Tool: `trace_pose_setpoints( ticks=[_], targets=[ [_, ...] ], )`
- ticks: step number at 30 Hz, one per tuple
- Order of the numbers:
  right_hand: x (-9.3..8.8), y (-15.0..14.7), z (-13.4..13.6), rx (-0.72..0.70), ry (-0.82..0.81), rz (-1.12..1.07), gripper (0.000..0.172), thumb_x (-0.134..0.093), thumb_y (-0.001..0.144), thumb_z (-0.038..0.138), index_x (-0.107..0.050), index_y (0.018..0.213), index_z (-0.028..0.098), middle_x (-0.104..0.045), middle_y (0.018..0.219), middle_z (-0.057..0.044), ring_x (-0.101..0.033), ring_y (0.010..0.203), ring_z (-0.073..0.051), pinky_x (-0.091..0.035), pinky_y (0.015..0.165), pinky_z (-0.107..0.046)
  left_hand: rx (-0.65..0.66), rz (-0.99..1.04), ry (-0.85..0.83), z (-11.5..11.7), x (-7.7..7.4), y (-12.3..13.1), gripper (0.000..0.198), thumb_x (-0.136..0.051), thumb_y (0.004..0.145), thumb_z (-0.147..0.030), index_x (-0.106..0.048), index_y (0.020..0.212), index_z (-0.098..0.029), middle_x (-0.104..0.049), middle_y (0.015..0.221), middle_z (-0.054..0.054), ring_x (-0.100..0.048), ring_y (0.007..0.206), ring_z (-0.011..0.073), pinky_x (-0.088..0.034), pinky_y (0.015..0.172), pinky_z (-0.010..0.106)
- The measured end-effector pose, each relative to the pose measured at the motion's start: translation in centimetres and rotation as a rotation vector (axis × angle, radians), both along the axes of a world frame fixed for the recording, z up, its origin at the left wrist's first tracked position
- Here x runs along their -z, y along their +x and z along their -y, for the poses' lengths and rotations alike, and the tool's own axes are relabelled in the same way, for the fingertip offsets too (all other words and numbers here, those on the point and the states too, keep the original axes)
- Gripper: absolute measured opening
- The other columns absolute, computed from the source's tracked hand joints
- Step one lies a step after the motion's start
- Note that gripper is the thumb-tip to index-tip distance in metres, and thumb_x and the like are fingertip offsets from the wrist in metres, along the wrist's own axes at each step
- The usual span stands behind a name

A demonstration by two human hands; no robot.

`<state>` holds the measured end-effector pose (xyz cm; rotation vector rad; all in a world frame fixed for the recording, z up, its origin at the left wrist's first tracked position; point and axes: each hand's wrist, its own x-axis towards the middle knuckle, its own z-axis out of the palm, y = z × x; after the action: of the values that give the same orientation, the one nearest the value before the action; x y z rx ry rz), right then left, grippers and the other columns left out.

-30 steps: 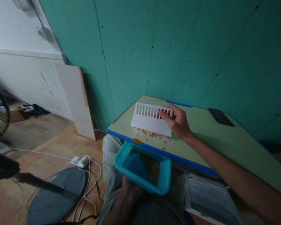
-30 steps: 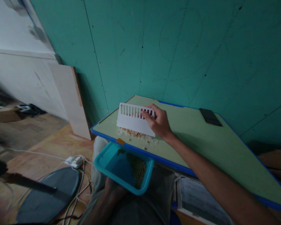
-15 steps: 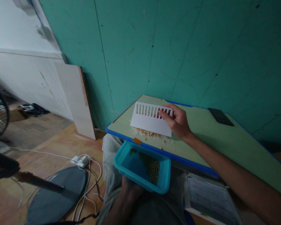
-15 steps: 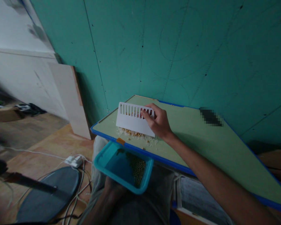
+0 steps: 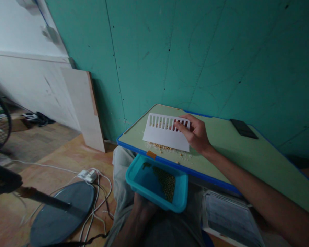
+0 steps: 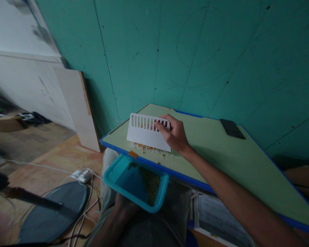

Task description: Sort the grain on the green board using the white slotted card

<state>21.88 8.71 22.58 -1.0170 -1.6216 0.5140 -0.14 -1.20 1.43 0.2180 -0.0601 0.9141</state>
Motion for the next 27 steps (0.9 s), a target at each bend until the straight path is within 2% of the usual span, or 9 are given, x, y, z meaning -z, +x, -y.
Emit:
trace_pose_setpoints(
  ticks=[3,6,8,10,14,18,22,25,27],
  targets=[
    [0.0,0.0,-0.2,0.017,0.005,-0.007,0.041,-0.090,0.094,0.067,-0.081,0.099,0.027,-0.080,0.082,-0.003,-0.066,0.071,-0.022,-0.047,0.063,-0.035,0.004,-0.023,-0.012,0.3,-0.4,-0.1,0.061,-0.043,0.126,-0.047,-0.079,0.168,-0.023,-0.100,0.116,0.009,-0.093,0.126,0.0320,-0.053,0.142,0.050],
    [0.2,0.0,-0.4,0.039,0.021,-0.006,0.041,-0.088,0.095,0.066,-0.081,0.100,0.026,-0.081,0.083,-0.003,-0.066,0.072,-0.022,-0.047,0.064,-0.035,-0.020,-0.108,-0.081,0.5,-0.7,-0.1,0.060,-0.043,0.125,-0.049,-0.088,0.157,-0.025,-0.100,0.121,0.010,-0.091,0.135,0.0346,-0.050,0.144,0.052],
    [0.2,0.1,-0.6,0.043,0.021,-0.001,0.042,-0.088,0.094,0.067,-0.081,0.100,0.026,-0.081,0.083,-0.003,-0.067,0.072,-0.022,-0.048,0.064,-0.035,-0.057,-0.154,-0.131,0.5,-0.7,-0.1,0.060,-0.044,0.124,-0.051,-0.095,0.144,-0.026,-0.100,0.119,0.009,-0.092,0.131,0.0354,-0.052,0.143,0.051],
    [0.3,0.1,-0.6,0.039,0.014,0.003,0.043,-0.089,0.093,0.068,-0.081,0.099,0.027,-0.082,0.084,-0.004,-0.068,0.074,-0.022,-0.049,0.065,-0.036,-0.071,-0.162,-0.145,0.5,-0.5,-0.1,0.061,-0.043,0.124,-0.050,-0.097,0.140,-0.026,-0.100,0.117,0.008,-0.094,0.124,0.0347,-0.053,0.142,0.050],
    [0.3,0.0,-0.4,0.030,0.009,0.004,0.045,-0.091,0.092,0.069,-0.080,0.097,0.026,-0.081,0.082,-0.003,-0.066,0.072,-0.021,-0.047,0.064,-0.035,-0.050,-0.107,-0.083,0.3,0.0,-0.2,0.059,-0.040,0.127,-0.041,-0.091,0.151,-0.023,-0.100,0.118,0.007,-0.095,0.119,0.0306,-0.056,0.138,0.045],
    [0.2,-0.1,-0.2,0.023,-0.004,0.001,0.045,-0.091,0.092,0.070,-0.080,0.097,0.027,-0.081,0.083,-0.003,-0.066,0.072,-0.022,-0.047,0.063,-0.035,-0.035,-0.077,-0.050,0.2,-0.3,0.0,0.056,-0.046,0.126,-0.043,-0.087,0.158,-0.022,-0.100,0.111,0.008,-0.096,0.112,0.0304,-0.059,0.135,0.043],
    [0.1,-0.1,-0.2,0.009,-0.018,-0.020,0.046,-0.091,0.091,0.071,-0.080,0.095,0.027,-0.081,0.083,-0.003,-0.066,0.072,-0.021,-0.047,0.064,-0.035,-0.051,-0.005,-0.046,0.1,-1.0,0.3,0.055,-0.045,0.125,-0.035,-0.087,0.157,-0.021,-0.100,0.108,0.009,-0.096,0.108,0.0273,-0.058,0.136,0.041],
    [0.2,-0.2,-0.2,0.003,-0.021,-0.019,0.047,-0.092,0.091,0.071,-0.079,0.094,0.026,-0.080,0.082,-0.003,-0.065,0.071,-0.021,-0.046,0.064,-0.035,-0.056,0.030,-0.052,0.2,-1.3,0.3,0.057,-0.044,0.126,-0.037,-0.088,0.155,-0.015,-0.099,0.105,0.011,-0.096,0.104,0.0257,-0.059,0.133,0.038],
    [0.2,-0.2,-0.2,-0.002,-0.027,-0.016,0.047,-0.092,0.091,0.071,-0.078,0.092,0.026,-0.080,0.081,-0.003,-0.065,0.071,-0.021,-0.046,0.064,-0.035,-0.042,0.015,-0.068,0.2,-1.3,0.3,0.057,-0.045,0.126,-0.038,-0.086,0.157,-0.016,-0.099,0.110,0.012,-0.096,0.105,0.0268,-0.060,0.133,0.040]
  ],
)
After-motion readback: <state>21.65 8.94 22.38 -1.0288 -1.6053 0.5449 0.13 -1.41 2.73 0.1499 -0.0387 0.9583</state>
